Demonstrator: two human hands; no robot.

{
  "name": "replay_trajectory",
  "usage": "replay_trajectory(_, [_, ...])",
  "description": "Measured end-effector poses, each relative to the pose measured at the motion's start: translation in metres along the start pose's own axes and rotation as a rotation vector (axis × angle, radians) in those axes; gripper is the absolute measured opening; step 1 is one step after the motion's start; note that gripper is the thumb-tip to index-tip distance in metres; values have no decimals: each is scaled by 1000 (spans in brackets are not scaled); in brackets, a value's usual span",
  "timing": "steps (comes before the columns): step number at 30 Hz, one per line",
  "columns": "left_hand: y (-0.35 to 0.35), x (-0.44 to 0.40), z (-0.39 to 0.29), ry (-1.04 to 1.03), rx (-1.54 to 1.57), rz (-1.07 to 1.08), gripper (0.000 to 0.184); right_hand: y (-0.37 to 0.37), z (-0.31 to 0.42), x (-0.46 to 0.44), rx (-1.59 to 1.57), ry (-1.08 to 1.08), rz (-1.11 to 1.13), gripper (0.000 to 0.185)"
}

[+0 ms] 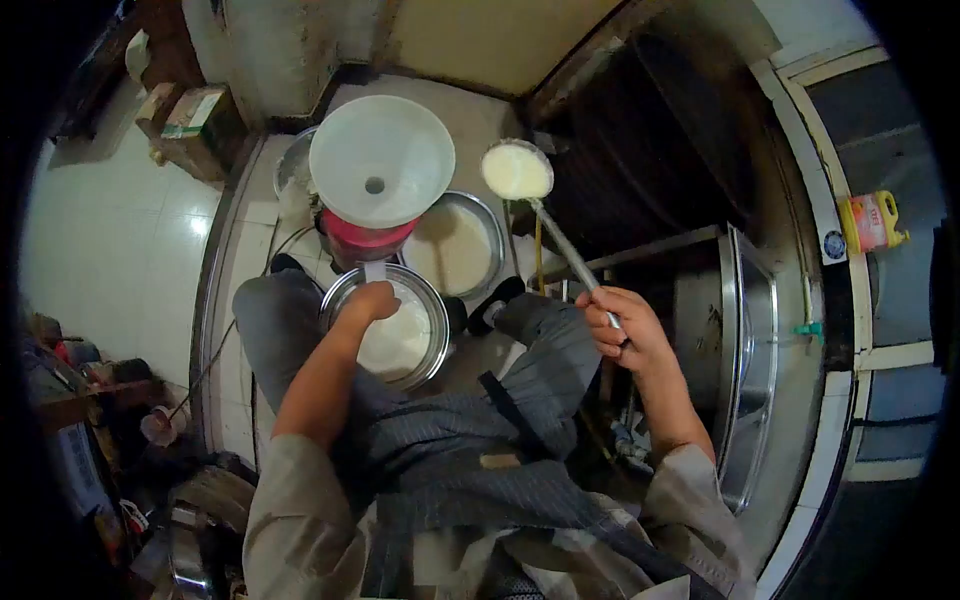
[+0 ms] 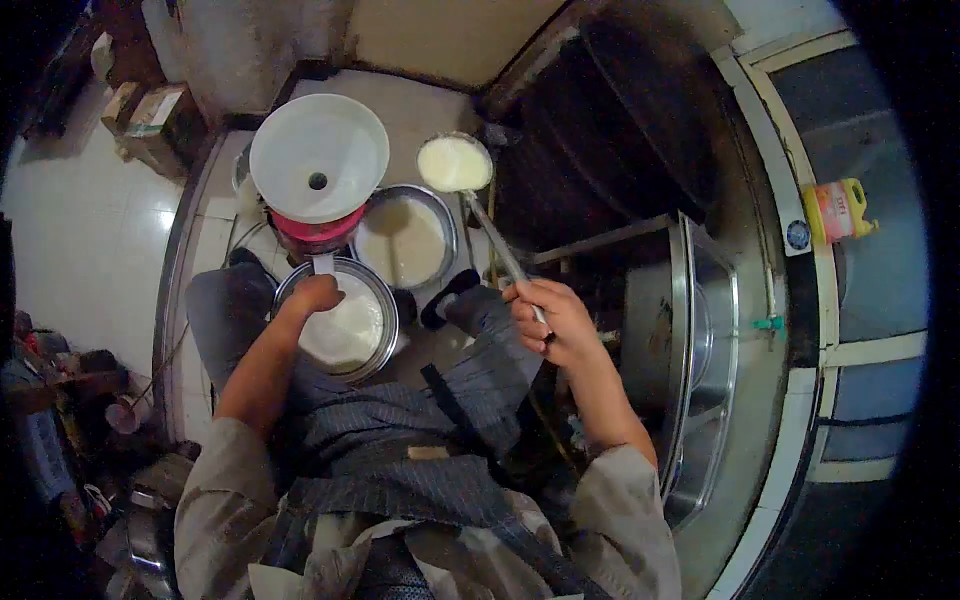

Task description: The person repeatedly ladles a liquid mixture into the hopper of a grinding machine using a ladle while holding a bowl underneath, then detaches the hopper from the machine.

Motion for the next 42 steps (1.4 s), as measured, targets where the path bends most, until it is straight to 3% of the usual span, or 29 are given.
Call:
replay_trajectory(8, [-1,4,-6,-55,-26,30,38,-59,40,25,28,30,124,27])
replay_trajectory(17, [3,8,-4,-59,30,40,38,-100,14,9,60,-16,206,26])
replay_trajectory(42, [6,16,-2,-17,63,31,34,-103,-12,1,200,51,190,22])
Point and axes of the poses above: each hand's wrist, its own x-axis away from the middle knuckle, its own y-axis out of the back of the hand, z = x × y, the point moved 8 cm from there along -x, towards the middle knuckle, and after that the axes turned 6 degrees about y, right-handed, at the moved point
